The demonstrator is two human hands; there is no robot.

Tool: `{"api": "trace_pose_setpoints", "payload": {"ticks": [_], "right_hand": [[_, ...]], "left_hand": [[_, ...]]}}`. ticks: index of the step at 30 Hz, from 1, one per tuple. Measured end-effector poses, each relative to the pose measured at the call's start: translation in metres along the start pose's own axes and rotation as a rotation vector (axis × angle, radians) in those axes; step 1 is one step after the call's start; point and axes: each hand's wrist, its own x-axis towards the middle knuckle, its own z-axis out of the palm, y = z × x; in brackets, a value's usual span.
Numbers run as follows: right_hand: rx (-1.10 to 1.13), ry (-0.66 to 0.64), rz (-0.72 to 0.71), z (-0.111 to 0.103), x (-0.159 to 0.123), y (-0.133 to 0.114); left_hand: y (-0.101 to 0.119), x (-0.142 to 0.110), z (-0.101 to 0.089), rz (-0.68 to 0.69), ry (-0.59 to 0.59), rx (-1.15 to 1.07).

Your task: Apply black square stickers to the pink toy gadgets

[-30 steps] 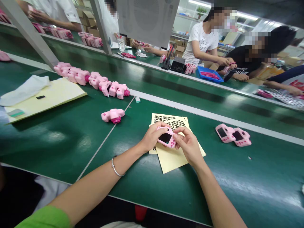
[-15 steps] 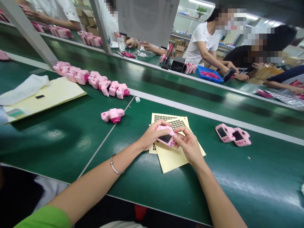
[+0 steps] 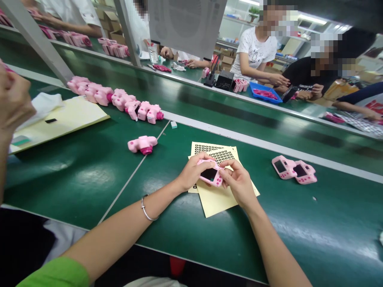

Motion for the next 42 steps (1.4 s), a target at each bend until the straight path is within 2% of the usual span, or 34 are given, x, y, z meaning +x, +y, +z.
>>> {"api": "trace_pose_setpoints", "payload": {"ticks": [6, 14, 26, 32, 39, 42], "right_hand": [[-0.005, -0.006, -0.004, -0.0003, 0.0, -0.0005], [0.033, -0.007, -0.003, -0.0009, 0.0009, -0.0006], [0.078, -0.006, -0.003, -0.0017, 0.0006, 0.001], [0.068, -0.019, 0.011, -0.0022, 0.0009, 0.0008], [-0.037, -0.051, 0.054, -0.0042, 0.0025, 0.0003], [-0.079, -0.107, 0.081, -0.0084, 0.0031, -0.0002]], "left_hand": [[0.0018, -0.0022, 0.0014, 0.042, 0.026, 0.041], [0.0029, -0.0033, 0.0017, -0.077, -0.033, -0.029], [-0.0003, -0.001, -0.0026, -0.097, -0.088, -0.072], [-0.0013, -0.0003, -0.0022, 0.021, -0.041, 0.045], [0.0023, -0.0027, -0.0016, -0.056, -0.048, 0.013], [0.0034, -0.0023, -0.0031, 0.048, -0.019, 0.138]]}}
